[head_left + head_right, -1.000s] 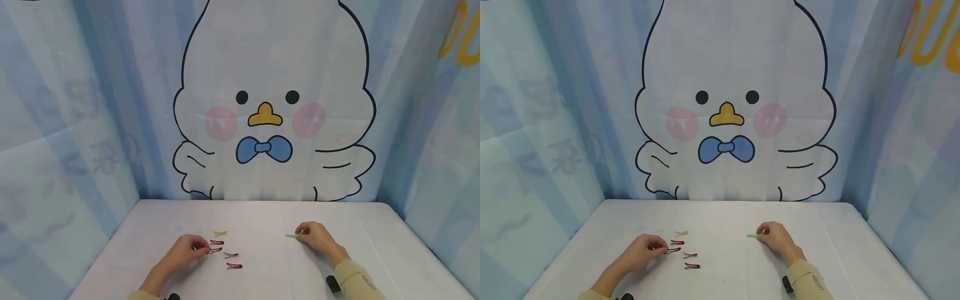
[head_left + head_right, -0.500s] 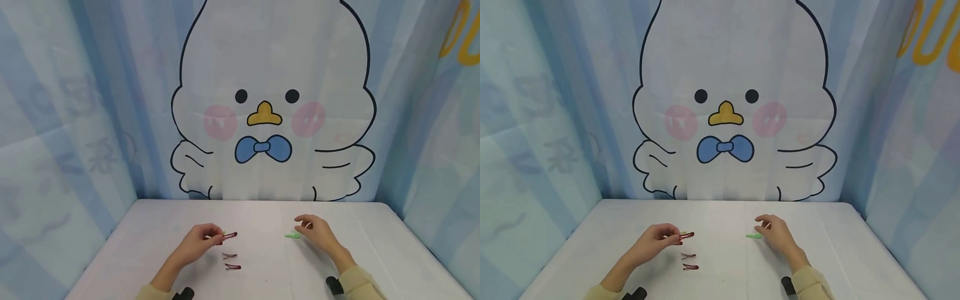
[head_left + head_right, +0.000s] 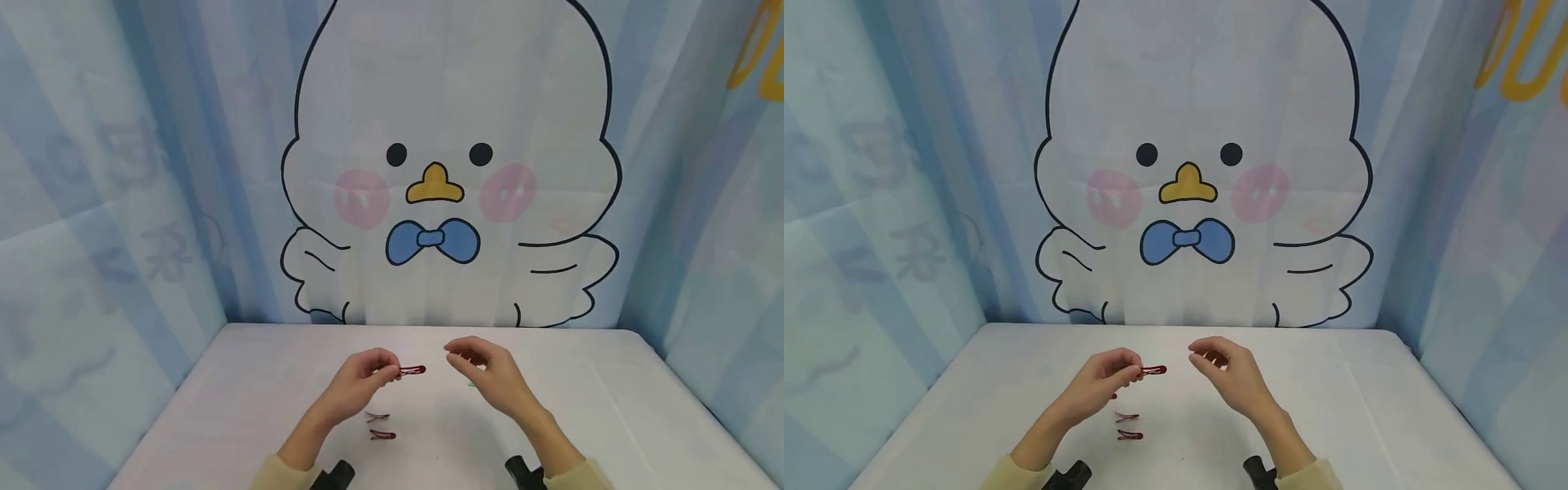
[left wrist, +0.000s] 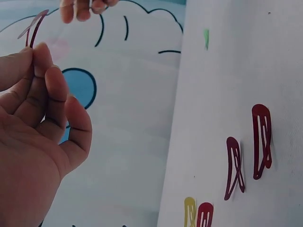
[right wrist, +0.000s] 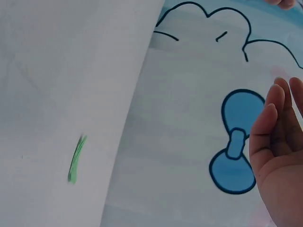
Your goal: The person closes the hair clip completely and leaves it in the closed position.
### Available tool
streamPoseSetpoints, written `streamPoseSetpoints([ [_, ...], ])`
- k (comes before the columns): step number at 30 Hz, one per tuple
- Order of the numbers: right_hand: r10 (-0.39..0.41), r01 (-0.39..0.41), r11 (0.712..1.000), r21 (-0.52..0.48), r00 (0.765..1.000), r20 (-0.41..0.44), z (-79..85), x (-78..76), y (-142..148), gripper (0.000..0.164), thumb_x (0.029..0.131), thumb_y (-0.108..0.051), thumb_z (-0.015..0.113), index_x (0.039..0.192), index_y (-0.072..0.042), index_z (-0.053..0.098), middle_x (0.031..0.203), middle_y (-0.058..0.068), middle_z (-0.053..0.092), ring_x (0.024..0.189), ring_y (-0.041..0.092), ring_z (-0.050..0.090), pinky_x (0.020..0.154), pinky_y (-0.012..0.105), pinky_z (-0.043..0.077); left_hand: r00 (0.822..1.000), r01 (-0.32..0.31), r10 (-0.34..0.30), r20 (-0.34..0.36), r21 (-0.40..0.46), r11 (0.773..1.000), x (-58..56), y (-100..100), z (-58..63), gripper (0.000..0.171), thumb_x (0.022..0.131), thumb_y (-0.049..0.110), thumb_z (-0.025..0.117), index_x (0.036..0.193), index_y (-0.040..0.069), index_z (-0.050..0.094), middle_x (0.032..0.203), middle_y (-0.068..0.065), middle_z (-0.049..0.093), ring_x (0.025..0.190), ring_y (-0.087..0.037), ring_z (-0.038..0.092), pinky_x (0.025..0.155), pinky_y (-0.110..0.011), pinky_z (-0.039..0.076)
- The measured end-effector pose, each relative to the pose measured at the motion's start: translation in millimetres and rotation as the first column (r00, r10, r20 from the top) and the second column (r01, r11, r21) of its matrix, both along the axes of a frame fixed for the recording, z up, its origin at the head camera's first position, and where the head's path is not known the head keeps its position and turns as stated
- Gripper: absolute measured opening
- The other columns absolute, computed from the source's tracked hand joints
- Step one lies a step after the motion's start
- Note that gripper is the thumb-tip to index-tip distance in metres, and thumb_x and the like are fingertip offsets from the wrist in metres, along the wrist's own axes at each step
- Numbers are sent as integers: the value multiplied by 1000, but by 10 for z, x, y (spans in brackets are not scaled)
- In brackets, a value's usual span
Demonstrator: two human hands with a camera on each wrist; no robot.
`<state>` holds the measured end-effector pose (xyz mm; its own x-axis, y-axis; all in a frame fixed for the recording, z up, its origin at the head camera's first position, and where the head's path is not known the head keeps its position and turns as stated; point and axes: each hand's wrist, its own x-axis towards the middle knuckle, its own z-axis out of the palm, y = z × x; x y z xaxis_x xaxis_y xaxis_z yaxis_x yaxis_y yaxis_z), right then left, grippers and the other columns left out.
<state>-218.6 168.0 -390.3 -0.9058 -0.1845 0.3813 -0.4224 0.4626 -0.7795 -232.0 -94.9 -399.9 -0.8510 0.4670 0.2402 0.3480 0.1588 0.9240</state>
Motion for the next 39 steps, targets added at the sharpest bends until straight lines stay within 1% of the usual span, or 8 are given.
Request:
streamPoseSetpoints([
  [5, 81, -81, 996, -27, 997, -9, 73, 154, -145, 16, 95, -18, 73, 110, -12, 72, 97, -5, 68, 83, 14, 60, 72, 28, 50, 1000, 8, -8, -3, 6, 1000, 42, 21, 37, 12, 102, 10, 60, 105, 0, 66, 94, -4, 64, 91, -22, 58, 84, -33, 49],
  [9, 129, -133, 990, -38, 988, -82, 34, 212, -225, 14, 92, -13, 75, 106, -11, 73, 92, -9, 69, 79, 13, 61, 70, 28, 51, 1000, 7, -7, 1, 3, 1000, 84, 39, 56, 13, 102, 12, 61, 105, 1, 67, 96, -4, 65, 92, -21, 58, 83, -34, 49],
  [14, 142, -160, 985, -68, 966, -217, -39, 238, -273, 13, 89, -4, 76, 99, -12, 72, 87, -9, 71, 72, 11, 61, 65, 27, 51, 1000, 9, -9, -6, -18, 1000, 128, 67, 72, 14, 103, 14, 59, 107, 4, 67, 97, -2, 66, 91, -19, 60, 82, -35, 51],
  [19, 123, -153, 984, -92, 955, -271, -49, 251, -312, 17, 86, -1, 77, 94, -15, 71, 83, -9, 70, 68, 10, 61, 62, 27, 51, 1000, 12, -12, 5, -1, 1000, 161, 85, 99, 14, 103, 14, 59, 107, 3, 68, 98, -3, 66, 94, -25, 61, 83, -30, 51],
  [24, 84, -113, 989, -93, 959, -271, -17, 272, -330, 16, 86, -1, 78, 92, -14, 72, 82, -9, 71, 68, 10, 62, 62, 28, 52, 1000, 1, -1, 8, 8, 1000, 167, 116, 95, 15, 102, 15, 61, 107, 3, 68, 97, -3, 67, 93, -23, 61, 82, -28, 50],
  [28, 49, -76, 991, -110, 972, -230, 1, 295, -325, 12, 87, -3, 77, 93, -13, 72, 83, -8, 71, 70, 9, 63, 63, 27, 52, 1000, -15, 15, 4, 1, 1000, 166, 152, 71, 15, 102, 18, 62, 106, 4, 69, 96, -2, 68, 89, -19, 61, 79, -29, 50],
  [32, 61, -87, 989, -123, 977, -204, 0, 292, -339, 9, 88, -5, 76, 92, -11, 72, 82, -7, 70, 69, 9, 62, 61, 27, 51, 999, -33, 33, 3, -8, 999, 177, 152, 64, 15, 102, 18, 61, 107, 7, 70, 99, 0, 69, 93, -21, 64, 80, -30, 51],
  [39, 54, -85, 988, -133, 975, -217, 28, 282, -364, 8, 89, -6, 76, 90, -12, 71, 79, -9, 67, 68, 10, 60, 60, 28, 51, 997, -65, 64, -31, -22, 998, 196, 131, 21, 15, 99, 19, 66, 109, 9, 70, 99, 2, 70, 93, -19, 62, 81, -33, 49],
])
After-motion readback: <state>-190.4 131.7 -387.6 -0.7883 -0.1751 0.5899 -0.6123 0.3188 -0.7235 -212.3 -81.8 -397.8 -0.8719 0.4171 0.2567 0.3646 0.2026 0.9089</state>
